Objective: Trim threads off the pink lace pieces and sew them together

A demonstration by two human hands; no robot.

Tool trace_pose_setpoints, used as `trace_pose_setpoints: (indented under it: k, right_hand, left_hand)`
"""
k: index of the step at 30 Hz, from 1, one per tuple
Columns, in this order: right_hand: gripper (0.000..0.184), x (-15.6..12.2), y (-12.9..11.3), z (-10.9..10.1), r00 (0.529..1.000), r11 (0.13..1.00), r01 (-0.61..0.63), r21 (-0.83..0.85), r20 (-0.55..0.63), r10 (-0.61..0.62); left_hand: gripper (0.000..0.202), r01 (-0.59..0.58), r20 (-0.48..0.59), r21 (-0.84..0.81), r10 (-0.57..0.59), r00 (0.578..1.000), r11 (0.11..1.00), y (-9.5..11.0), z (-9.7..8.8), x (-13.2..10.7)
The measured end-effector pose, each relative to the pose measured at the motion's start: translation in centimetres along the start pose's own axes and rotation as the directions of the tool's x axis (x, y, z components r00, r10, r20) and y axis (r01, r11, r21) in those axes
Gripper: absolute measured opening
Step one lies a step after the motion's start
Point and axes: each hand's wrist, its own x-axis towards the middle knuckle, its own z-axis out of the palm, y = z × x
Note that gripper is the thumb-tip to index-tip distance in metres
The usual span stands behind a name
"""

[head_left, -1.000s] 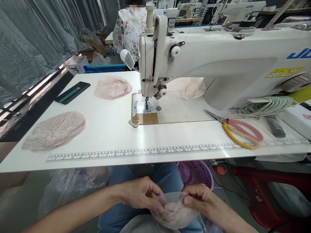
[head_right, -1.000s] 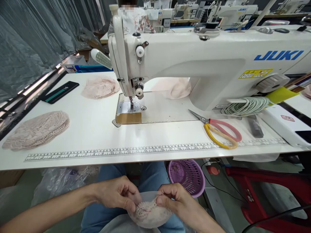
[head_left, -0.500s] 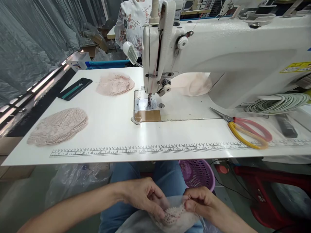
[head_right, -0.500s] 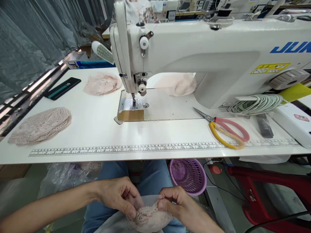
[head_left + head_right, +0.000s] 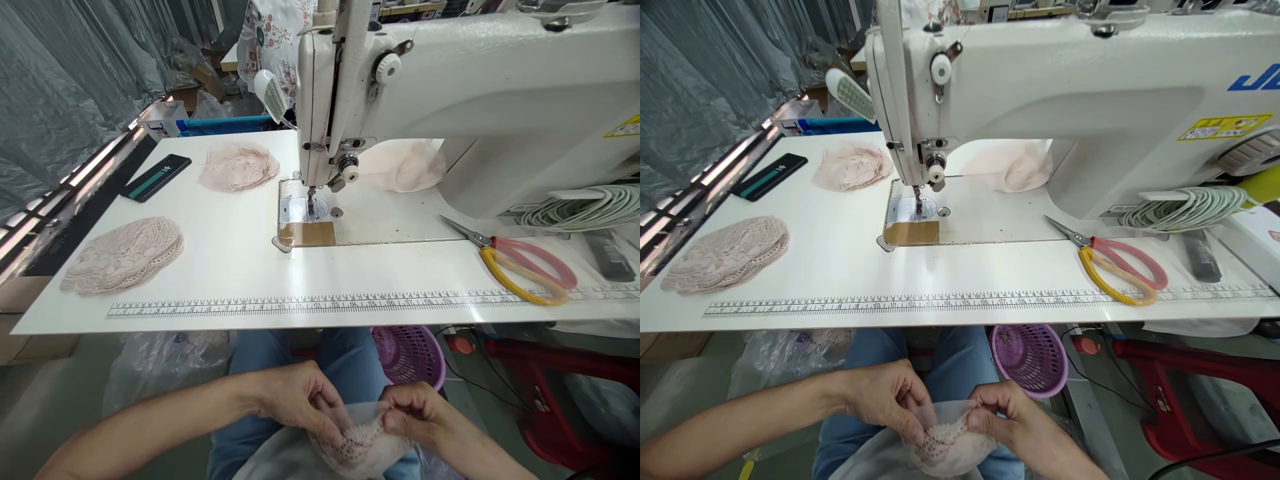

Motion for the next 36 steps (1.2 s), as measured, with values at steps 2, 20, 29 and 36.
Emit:
trace_pose_setpoints:
  k: [2,20,29,36]
  right_hand:
    - [0.043,0.0,-0.2,0.0,1.000,1.000,-0.007,0.010,0.000,0.007]
    - [0.041,0.9,0.1,1.1,0.995,0.993,-0.058,0.101,0.082,0.050]
    - [0.040,1.3,0.3,0.9,0.990,0.988,-0.099,0.118,0.110,0.086]
    - [0.039,1.4,-0.5,1.0,0.989,0.989,-0.089,0.121,0.127,0.074]
  left_hand:
    - [0.054,0.013,-0.001,-0.008,-0.013,1.000,1.000,0.2,0.0,-0.1]
    - [0.050,0.042,0.044,-0.059,-0.039,0.998,0.997,0.5,-1.3,-1.8]
    - [0.050,0.042,-0.038,-0.013,-0.043,0.998,0.999,-0.4,-0.7,-0.8]
    - [0.049,0.012,-0.017,0.055,-0.011,1.000,0.998,-0.4,-1.1,-1.4]
